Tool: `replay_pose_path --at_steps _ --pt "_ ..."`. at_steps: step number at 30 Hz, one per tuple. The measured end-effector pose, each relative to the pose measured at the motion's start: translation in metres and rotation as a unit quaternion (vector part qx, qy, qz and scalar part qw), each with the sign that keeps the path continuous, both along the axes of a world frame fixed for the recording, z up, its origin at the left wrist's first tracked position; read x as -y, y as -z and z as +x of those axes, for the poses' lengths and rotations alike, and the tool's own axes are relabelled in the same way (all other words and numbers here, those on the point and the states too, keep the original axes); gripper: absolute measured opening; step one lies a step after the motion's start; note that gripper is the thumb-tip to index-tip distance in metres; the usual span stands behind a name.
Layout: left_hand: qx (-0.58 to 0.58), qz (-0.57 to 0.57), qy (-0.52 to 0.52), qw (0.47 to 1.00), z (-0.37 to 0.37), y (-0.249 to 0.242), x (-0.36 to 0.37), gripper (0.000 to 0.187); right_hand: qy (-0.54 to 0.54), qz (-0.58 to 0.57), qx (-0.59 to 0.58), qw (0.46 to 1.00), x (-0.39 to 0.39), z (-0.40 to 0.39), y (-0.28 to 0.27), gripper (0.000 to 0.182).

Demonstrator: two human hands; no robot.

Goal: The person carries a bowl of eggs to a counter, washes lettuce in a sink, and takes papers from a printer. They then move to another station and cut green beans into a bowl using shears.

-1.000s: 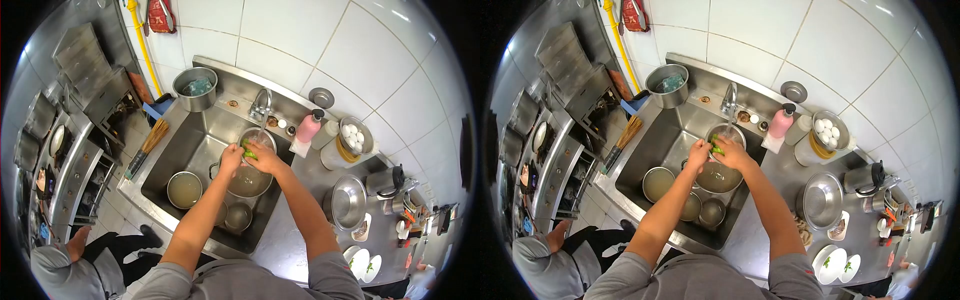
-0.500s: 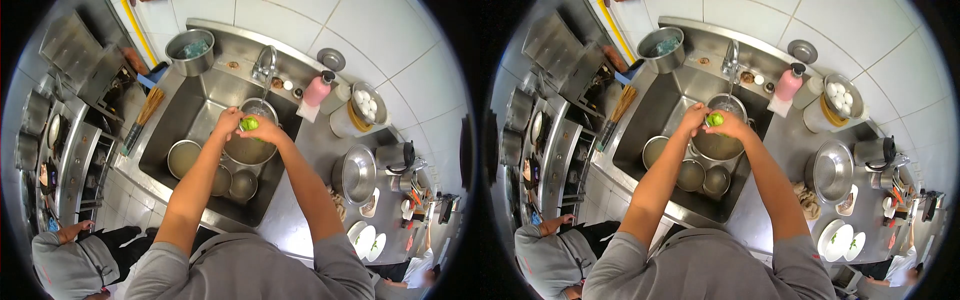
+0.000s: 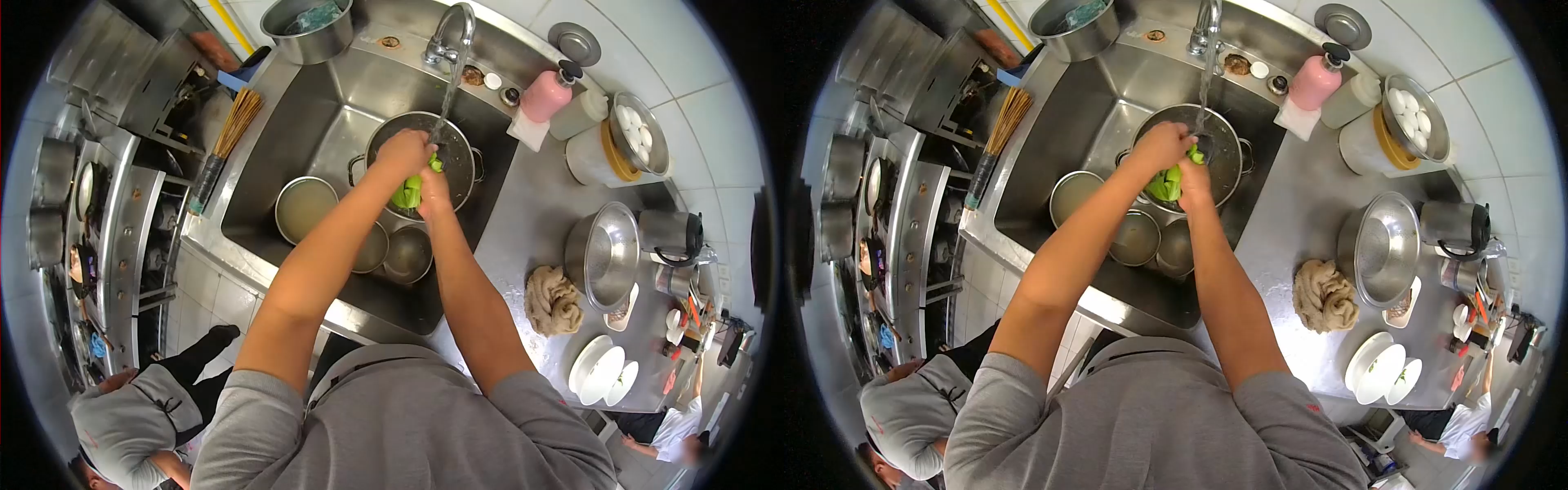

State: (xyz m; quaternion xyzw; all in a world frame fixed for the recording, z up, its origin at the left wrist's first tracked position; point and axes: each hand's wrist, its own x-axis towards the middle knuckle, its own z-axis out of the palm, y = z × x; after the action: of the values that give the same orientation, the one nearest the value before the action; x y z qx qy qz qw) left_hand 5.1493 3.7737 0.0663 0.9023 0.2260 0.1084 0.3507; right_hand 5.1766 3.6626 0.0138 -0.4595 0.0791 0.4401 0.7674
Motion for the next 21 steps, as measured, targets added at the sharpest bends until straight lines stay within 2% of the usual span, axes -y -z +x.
replay_pose_path --at_steps 1,2,3,6,8,9,11,12,14,16,17,18,20,21 --pt "0.026 0.068 0.016 0.997 -0.003 -0.008 0.008 0.032 -0.002 -0.001 -0.003 1.000 0.000 0.003 0.007 0.040" --pt "-0.033 0.007 0.009 0.999 -0.005 -0.016 0.014 0.030 0.003 0.040 -0.042 0.998 0.001 0.008 0.013 0.041" --pt "-0.035 0.006 0.008 0.999 -0.009 -0.017 0.015 0.030 0.009 0.082 -0.081 0.993 0.003 0.010 0.013 0.042" --pt "0.007 0.009 0.034 0.999 -0.019 -0.013 0.014 0.028 0.016 0.106 -0.104 0.989 0.010 0.019 0.014 0.038" --pt "0.115 -0.021 0.060 0.991 -0.029 -0.003 0.008 0.029 -0.007 0.138 -0.118 0.983 0.012 0.027 0.019 0.033" --pt "0.114 -0.021 0.061 0.991 -0.032 0.000 0.008 0.029 -0.006 0.139 -0.118 0.983 0.013 0.029 0.020 0.033" --pt "0.148 -0.107 -0.032 0.983 -0.042 0.007 0.012 0.031 0.022 0.147 -0.127 0.981 0.013 0.030 0.024 0.032" --pt "0.147 -0.107 -0.033 0.983 -0.048 0.010 0.012 0.031 0.034 0.157 -0.122 0.979 0.013 0.028 0.021 0.031" --pt "0.196 -0.187 -0.160 0.949 -0.060 0.017 0.016 0.031 0.039 0.167 -0.110 0.979 0.017 0.024 0.004 0.032" --pt "0.265 -0.325 -0.288 0.861 -0.083 0.026 0.025 0.024 0.050 0.175 -0.096 0.979 0.024 0.023 -0.008 0.032" --pt "0.288 -0.383 -0.323 0.816 -0.099 0.039 0.026 0.015 0.050 0.201 -0.096 0.973 0.030 0.023 -0.010 0.032" --pt "0.330 -0.426 -0.346 0.768 -0.113 0.062 0.026 0.017 0.049 0.228 -0.096 0.968 0.035 0.023 -0.013 0.032" --pt "0.242 -0.489 -0.368 0.753 -0.153 0.116 0.035 0.022 0.046 0.256 -0.095 0.961 0.043 0.020 -0.030 0.032" --pt "0.016 -0.514 -0.315 0.798 -0.157 0.097 0.040 0.025 0.080 0.248 -0.087 0.962 0.048 0.014 -0.050 0.033"
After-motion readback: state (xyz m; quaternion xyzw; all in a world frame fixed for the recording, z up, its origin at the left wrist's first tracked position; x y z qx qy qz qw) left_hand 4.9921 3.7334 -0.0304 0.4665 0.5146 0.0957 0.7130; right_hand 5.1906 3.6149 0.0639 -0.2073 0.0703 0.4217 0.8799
